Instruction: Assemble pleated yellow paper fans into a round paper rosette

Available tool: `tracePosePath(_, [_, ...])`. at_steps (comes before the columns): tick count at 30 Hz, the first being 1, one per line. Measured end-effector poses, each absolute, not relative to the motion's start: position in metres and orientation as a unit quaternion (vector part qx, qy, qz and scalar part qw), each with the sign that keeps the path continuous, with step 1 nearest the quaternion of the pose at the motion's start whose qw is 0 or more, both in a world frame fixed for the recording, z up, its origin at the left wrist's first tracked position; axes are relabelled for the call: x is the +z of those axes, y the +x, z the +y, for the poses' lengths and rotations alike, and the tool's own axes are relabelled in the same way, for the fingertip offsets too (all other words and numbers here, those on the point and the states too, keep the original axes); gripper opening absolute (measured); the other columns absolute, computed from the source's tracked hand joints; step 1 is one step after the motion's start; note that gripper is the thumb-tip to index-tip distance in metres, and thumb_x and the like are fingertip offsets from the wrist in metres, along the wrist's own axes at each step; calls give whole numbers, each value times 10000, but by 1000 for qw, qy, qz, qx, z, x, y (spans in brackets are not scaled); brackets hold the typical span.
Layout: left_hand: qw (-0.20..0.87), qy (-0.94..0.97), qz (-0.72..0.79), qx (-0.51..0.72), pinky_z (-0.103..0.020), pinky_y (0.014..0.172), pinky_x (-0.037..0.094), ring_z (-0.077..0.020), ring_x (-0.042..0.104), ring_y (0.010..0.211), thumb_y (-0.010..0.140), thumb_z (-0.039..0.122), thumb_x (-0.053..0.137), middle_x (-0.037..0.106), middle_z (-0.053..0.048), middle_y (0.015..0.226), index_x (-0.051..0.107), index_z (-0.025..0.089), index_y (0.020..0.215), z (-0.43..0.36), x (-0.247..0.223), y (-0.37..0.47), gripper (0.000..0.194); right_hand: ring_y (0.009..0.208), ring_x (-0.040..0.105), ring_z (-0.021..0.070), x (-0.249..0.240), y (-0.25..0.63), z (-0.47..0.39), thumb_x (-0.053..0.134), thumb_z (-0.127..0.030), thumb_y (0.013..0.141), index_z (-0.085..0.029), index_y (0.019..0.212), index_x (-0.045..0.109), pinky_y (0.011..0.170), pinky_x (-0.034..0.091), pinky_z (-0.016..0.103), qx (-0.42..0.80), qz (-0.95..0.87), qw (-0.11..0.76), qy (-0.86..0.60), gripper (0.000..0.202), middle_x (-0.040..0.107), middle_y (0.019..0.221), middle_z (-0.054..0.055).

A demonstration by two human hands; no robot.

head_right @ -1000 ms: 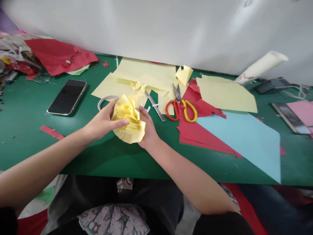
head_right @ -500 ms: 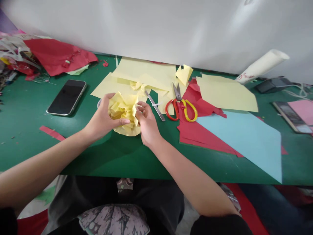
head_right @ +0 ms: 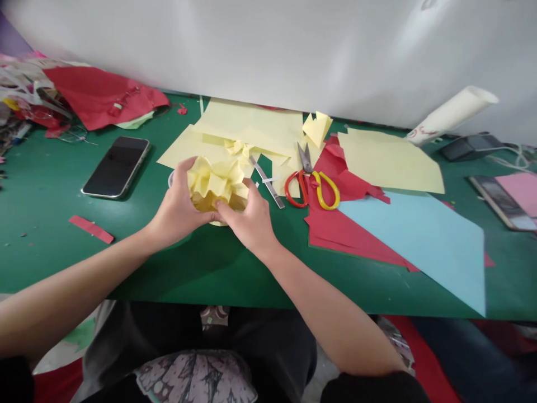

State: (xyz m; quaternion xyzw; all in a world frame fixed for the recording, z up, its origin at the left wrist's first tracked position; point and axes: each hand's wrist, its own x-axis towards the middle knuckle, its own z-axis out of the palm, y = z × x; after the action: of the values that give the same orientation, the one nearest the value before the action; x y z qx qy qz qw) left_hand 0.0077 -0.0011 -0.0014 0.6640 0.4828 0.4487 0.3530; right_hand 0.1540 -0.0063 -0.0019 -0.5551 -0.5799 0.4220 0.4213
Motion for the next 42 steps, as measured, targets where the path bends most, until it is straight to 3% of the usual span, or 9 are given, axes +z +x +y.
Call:
tracePosePath(3, [440,629,453,454,-341,755,476,-208,571,944,581,198,724,539,-80,1131,311,252,1207,2,1,5,751,992,589,229,-1,157,-5,627,-374,699,-237,1113,487,863,493,439,418,-570,433,-559,458,613,1074,54])
tracePosePath(6, [551,570,411,449,-279,667,488,-170,601,870,691,203,609,581,-56,1042,335,236,1176,6,3,3,558,940,605,212,1,160,-3,593,-280,710,-252,1046,516,814,514,409,416,-579,452,-536,346,634,1016,24])
tracePosePath(9, [588,552,395,439,-256,655,482,-159,605,853,713,178,542,597,-50,991,421,189,1081,9,3,4,388,873,617,198,4,162,-3,548,-189,699,-256,1018,524,740,532,374,406,-612,435,-521,327,644,968,14])
tracePosePath(14, [471,643,455,396,-309,740,456,-178,572,900,734,168,495,595,-61,971,481,154,1033,6,1,6,300,867,608,205,9,159,-5,572,-155,634,-238,998,482,727,530,374,281,-652,438,-552,384,624,963,25])
tracePosePath(21, [327,684,537,370,-295,581,423,-169,569,685,685,155,503,608,-34,761,533,163,829,0,4,9,147,813,614,215,9,152,-10,651,-260,635,-251,925,465,703,530,394,242,-661,447,-552,345,624,904,27])
tracePosePath(25, [328,661,561,375,-301,570,423,-180,573,669,658,177,541,618,-41,735,548,163,777,1,5,9,119,835,615,206,4,153,-10,611,-178,654,-258,1013,448,717,535,375,210,-690,438,-536,402,614,958,34])
tracePosePath(29, [333,646,569,384,-294,557,414,-175,568,655,661,186,549,621,-45,724,556,162,761,1,7,9,103,1099,504,246,2,156,-8,558,-148,709,-267,1172,360,888,468,444,58,-745,464,-475,517,496,1171,73])
tracePosePath(34, [352,649,569,362,-277,525,390,-155,539,603,664,186,532,591,-32,673,541,160,717,0,7,8,60,1134,445,264,6,157,-8,514,-142,759,-303,972,509,916,417,475,-117,-793,398,-447,267,422,1206,45])
tracePosePath(42, [351,655,573,345,-309,603,422,-181,568,676,652,175,538,627,-53,742,578,156,793,0,7,9,148,1115,436,253,3,160,-6,495,-178,787,-264,900,585,927,403,459,-72,-814,391,-425,168,434,1207,44])
